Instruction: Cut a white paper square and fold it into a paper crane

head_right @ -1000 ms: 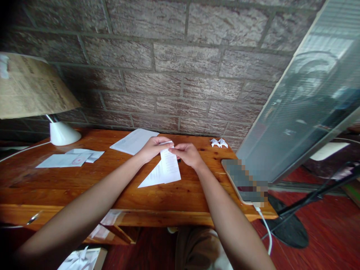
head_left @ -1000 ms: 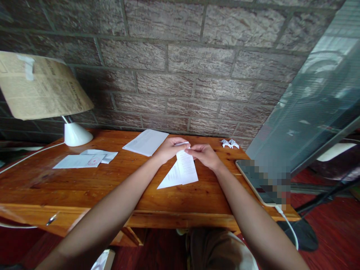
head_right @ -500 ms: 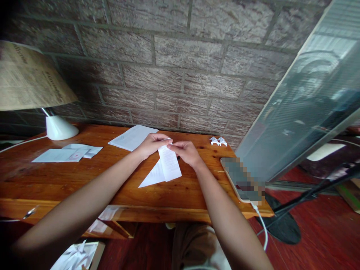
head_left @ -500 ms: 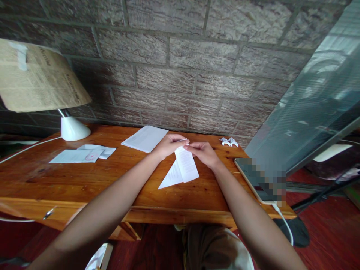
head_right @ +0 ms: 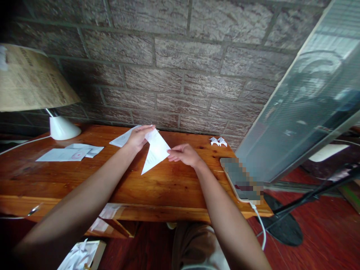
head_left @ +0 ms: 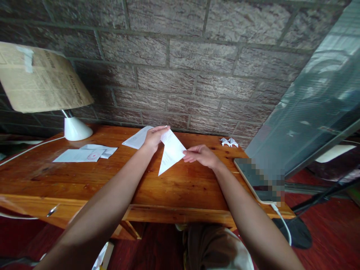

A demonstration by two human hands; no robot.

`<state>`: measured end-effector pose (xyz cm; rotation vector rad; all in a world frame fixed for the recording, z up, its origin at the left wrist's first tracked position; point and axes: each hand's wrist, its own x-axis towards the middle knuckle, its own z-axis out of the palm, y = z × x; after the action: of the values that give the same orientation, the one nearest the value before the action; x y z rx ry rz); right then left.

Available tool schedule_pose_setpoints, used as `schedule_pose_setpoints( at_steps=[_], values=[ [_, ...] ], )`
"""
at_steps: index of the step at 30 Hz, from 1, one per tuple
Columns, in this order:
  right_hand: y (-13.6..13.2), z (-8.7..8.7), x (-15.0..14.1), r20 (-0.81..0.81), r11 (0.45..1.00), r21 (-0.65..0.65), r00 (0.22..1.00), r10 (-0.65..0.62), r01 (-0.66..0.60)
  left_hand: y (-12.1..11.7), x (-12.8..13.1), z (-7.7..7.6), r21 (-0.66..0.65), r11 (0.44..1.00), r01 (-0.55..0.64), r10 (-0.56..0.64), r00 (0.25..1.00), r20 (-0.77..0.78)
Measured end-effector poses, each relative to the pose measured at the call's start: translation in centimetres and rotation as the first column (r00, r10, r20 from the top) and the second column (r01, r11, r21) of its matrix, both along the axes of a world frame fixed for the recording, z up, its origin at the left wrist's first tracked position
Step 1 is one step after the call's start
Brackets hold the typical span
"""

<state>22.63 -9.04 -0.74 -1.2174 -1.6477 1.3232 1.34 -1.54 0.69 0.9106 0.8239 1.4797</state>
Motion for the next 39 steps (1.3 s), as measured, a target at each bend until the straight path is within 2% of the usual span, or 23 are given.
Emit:
schedule_pose_setpoints(
  at_steps=[3,4,5,8,10,12,14,16,19,21,25,28,30,39],
  values=[
    [0.2,-0.5,0.4,0.043,0.995,-0.094,0.999,0.022,-0.018,0.8,-2.0,0.4,-0.109,0.976,-0.189,0.202,0.972,0.122],
    [0.2,-0.6,0.5,0.051,0.995,-0.098,0.999,0.014,-0.009,1.0,-2.4,0.6,-0.12,0.964,-0.237,0.251,0.961,0.119],
    [0.2,-0.5,0.5,0.051,0.996,-0.089,0.999,-0.002,0.007,1.0,-2.5,0.7,-0.105,0.966,-0.236,0.248,0.963,0.11],
    [0.3,0.1,0.8,0.006,0.996,0.006,0.996,-0.094,0.094,0.4,-1.6,0.9,0.032,0.998,-0.053,0.05,0.995,0.088],
    [0.3,0.7,0.9,-0.047,0.975,0.118,0.982,-0.182,0.187,-0.3,-0.3,0.9,0.095,0.994,0.047,-0.051,0.998,0.043],
    [0.2,1.3,1.0,-0.115,0.941,0.201,0.961,-0.252,0.271,-1.1,0.9,0.7,0.126,0.983,0.137,-0.129,0.989,-0.066],
    [-0.1,1.7,0.8,-0.152,0.947,0.189,0.96,-0.234,0.261,-1.9,1.8,0.4,0.144,0.97,0.194,-0.169,0.971,-0.171],
    [-0.4,1.7,0.4,-0.139,0.983,0.12,0.983,-0.121,0.138,-2.5,2.4,0.1,0.145,0.953,0.266,-0.228,0.945,-0.236],
    [-0.7,1.2,-0.2,-0.084,0.997,0.049,0.995,0.056,-0.052,-2.8,3.0,-0.3,0.126,0.948,0.293,-0.251,0.929,-0.271],
    [-0.7,0.9,-0.4,-0.058,0.995,0.033,0.994,0.092,-0.09,-2.8,3.3,-0.5,0.11,0.954,0.279,-0.245,0.936,-0.251],
    [-0.4,0.6,-0.2,-0.093,0.999,0.037,0.996,0.014,-0.011,-2.4,3.6,-1.2,0.078,0.948,0.31,-0.297,0.944,-0.142],
    [-0.2,0.7,0.1,-0.155,0.992,0.066,0.983,-0.095,0.106,-2.5,3.7,-1.7,0.025,0.903,0.429,-0.423,0.898,-0.119],
    [-0.1,0.8,0.2,-0.172,0.986,0.077,0.976,-0.134,0.149,-2.8,3.8,-1.9,0.009,0.882,0.472,-0.466,0.873,-0.142],
    [0.0,0.6,0.0,-0.195,0.98,0.064,0.966,-0.172,0.187,-2.8,4.0,-2.0,-0.003,0.904,0.427,-0.422,0.892,-0.164]
  ],
)
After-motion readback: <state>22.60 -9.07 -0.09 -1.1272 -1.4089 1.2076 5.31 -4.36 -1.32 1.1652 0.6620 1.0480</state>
